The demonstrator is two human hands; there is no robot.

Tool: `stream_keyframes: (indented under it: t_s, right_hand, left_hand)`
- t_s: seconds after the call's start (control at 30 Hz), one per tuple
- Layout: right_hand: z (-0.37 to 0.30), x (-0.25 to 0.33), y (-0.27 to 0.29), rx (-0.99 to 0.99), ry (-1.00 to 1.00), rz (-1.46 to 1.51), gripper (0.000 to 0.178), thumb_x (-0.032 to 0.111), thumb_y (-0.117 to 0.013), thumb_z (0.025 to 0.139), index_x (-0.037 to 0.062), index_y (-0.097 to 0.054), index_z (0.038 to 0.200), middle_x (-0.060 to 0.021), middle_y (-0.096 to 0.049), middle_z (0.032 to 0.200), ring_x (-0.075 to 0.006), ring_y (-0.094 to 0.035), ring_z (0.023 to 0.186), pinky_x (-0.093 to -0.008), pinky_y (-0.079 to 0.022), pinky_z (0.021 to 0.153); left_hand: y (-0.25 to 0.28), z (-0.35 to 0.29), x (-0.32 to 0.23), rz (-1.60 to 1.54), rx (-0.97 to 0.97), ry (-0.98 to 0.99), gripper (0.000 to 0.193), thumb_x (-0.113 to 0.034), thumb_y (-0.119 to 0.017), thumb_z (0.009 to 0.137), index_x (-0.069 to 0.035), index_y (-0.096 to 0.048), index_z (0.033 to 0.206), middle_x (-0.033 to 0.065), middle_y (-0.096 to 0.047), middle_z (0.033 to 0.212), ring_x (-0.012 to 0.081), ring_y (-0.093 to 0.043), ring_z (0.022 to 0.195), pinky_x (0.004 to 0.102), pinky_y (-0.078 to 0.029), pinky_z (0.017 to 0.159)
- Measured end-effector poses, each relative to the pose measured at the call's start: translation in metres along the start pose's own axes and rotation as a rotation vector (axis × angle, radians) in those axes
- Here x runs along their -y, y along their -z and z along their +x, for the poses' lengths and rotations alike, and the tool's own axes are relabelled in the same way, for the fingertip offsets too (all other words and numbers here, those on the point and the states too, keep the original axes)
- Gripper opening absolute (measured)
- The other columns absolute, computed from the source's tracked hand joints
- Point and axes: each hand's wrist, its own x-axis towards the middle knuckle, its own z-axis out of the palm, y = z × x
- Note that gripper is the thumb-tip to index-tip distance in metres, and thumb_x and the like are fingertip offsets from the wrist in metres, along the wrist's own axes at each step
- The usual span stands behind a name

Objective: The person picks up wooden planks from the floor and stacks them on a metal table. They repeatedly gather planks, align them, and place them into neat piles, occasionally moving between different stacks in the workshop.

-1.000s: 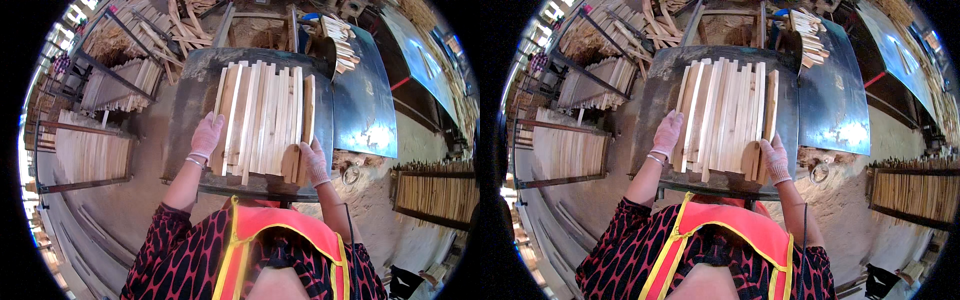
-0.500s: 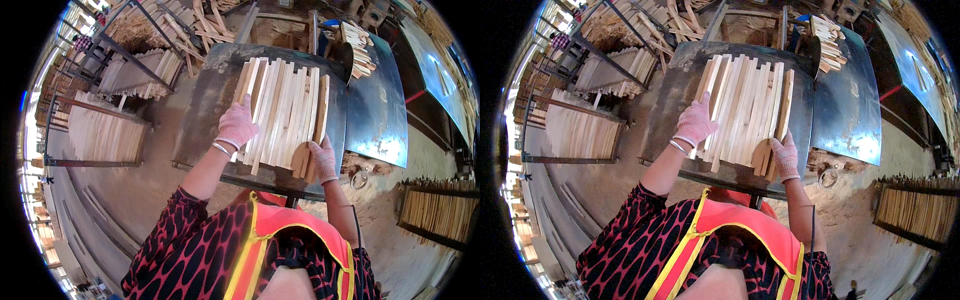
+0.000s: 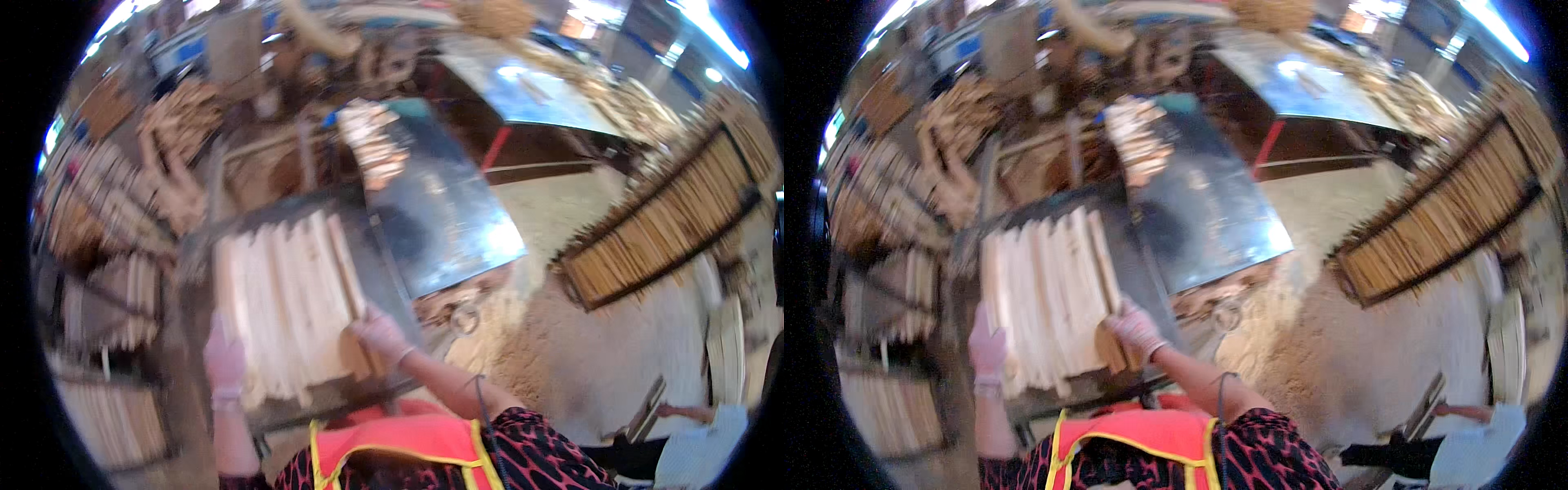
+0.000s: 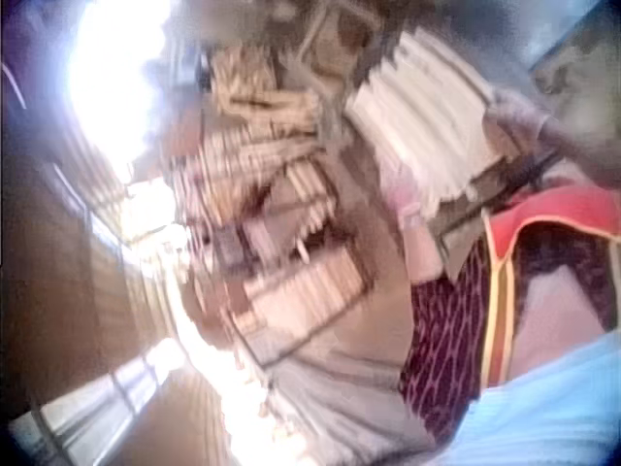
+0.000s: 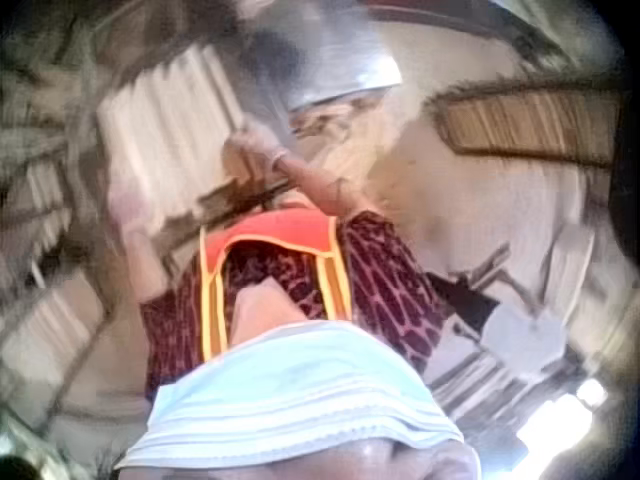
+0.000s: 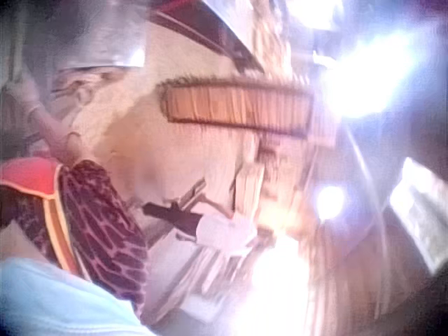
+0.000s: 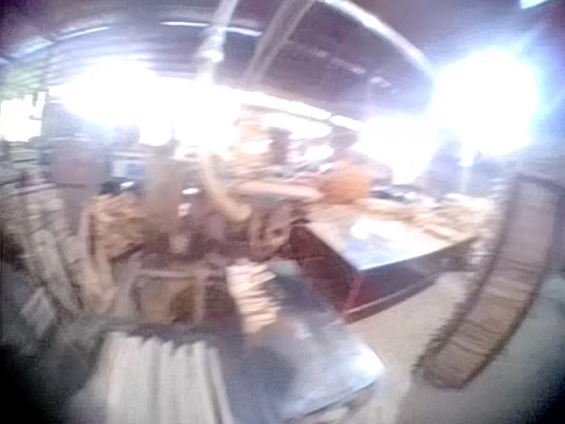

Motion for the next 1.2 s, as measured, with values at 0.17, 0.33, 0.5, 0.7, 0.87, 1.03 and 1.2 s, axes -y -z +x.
stream_keyframes:
  t_s: [0.17,0.33,0.5,0.7,0.87,1.03,1.2]
  right_hand:
    - [-0.009,0.016,0.001,0.032,-0.026,0.016,0.077,0.039,-0.068,0.090,0.0145,-0.038,0.156,-0.0255,-0.068,0.124,-0.0424,-0.065,0.116,-0.0473,-0.051,0.098]
    - [-0.014,0.018,0.004,-0.015,-0.050,-0.081,0.077,0.036,-0.062,0.090,0.0088,-0.036,0.157,-0.0287,-0.066,0.126,-0.0409,-0.064,0.118,-0.0445,-0.049,0.101]
    - [-0.017,0.010,0.011,0.005,-0.020,-0.041,0.076,0.042,-0.059,0.091,0.0121,-0.036,0.157,-0.0295,-0.065,0.127,-0.0443,-0.062,0.119,-0.0481,-0.049,0.100]
    - [-0.075,0.091,0.087,-0.202,-0.062,0.382,0.071,0.026,-0.065,0.096,0.0128,-0.036,0.159,-0.0057,-0.065,0.108,-0.0153,-0.062,0.092,-0.0326,-0.053,0.085]
    - [-0.122,0.115,0.156,-0.578,0.267,0.847,0.060,0.018,-0.062,0.101,0.0098,-0.040,0.156,-0.0008,-0.059,0.104,-0.0111,-0.059,0.087,-0.0293,-0.052,0.078]
    - [-0.193,0.088,0.208,-0.759,0.474,1.016,0.058,0.018,-0.062,0.102,0.0059,-0.039,0.154,-0.0008,-0.061,0.112,-0.0115,-0.060,0.095,-0.0295,-0.053,0.085]
    - [-0.281,0.012,0.266,-0.708,0.425,0.801,0.059,0.018,-0.064,0.101,0.0045,-0.040,0.153,-0.0018,-0.061,0.119,-0.0120,-0.058,0.103,-0.0293,-0.052,0.089]
  left_hand:
    - [0.024,0.009,0.091,0.453,-0.169,-0.005,0.075,-0.010,-0.064,0.090,-0.007,-0.035,0.159,0.0299,-0.058,0.134,0.0435,-0.060,0.121,0.0473,-0.047,0.106]
    - [-0.030,-0.007,0.131,0.405,0.007,-0.235,0.085,-0.022,-0.073,0.084,0.002,-0.035,0.156,0.0305,-0.052,0.142,0.0454,-0.052,0.130,0.0495,-0.041,0.113]
    - [-0.009,-0.003,0.084,0.688,0.148,-0.051,0.097,-0.030,-0.075,0.085,-0.007,-0.022,0.164,0.0306,-0.047,0.150,0.0434,-0.051,0.133,0.0475,-0.042,0.113]
    - [0.015,-0.016,-0.009,0.746,0.011,-0.557,0.060,-0.037,-0.067,0.100,-0.002,-0.054,0.146,0.0187,-0.070,0.123,0.0307,-0.070,0.108,0.0409,-0.057,0.095]
    - [-0.085,-0.072,-0.117,-0.477,0.635,-0.685,0.041,-0.024,-0.056,0.107,-0.001,-0.057,0.140,0.0082,-0.069,0.114,0.0210,-0.070,0.087,0.0363,-0.060,0.074]
    - [-0.145,-0.150,-0.254,-0.771,1.487,-0.033,0.062,-0.023,-0.074,0.091,-0.003,-0.051,0.145,0.0148,-0.068,0.119,0.0216,-0.071,0.088,0.0327,-0.056,0.075]
    - [-0.231,-0.226,-0.293,-0.846,1.639,0.106,0.029,-0.024,-0.072,0.096,-0.004,-0.066,0.116,0.0088,-0.073,0.095,0.0202,-0.069,0.079,0.0328,-0.055,0.072]
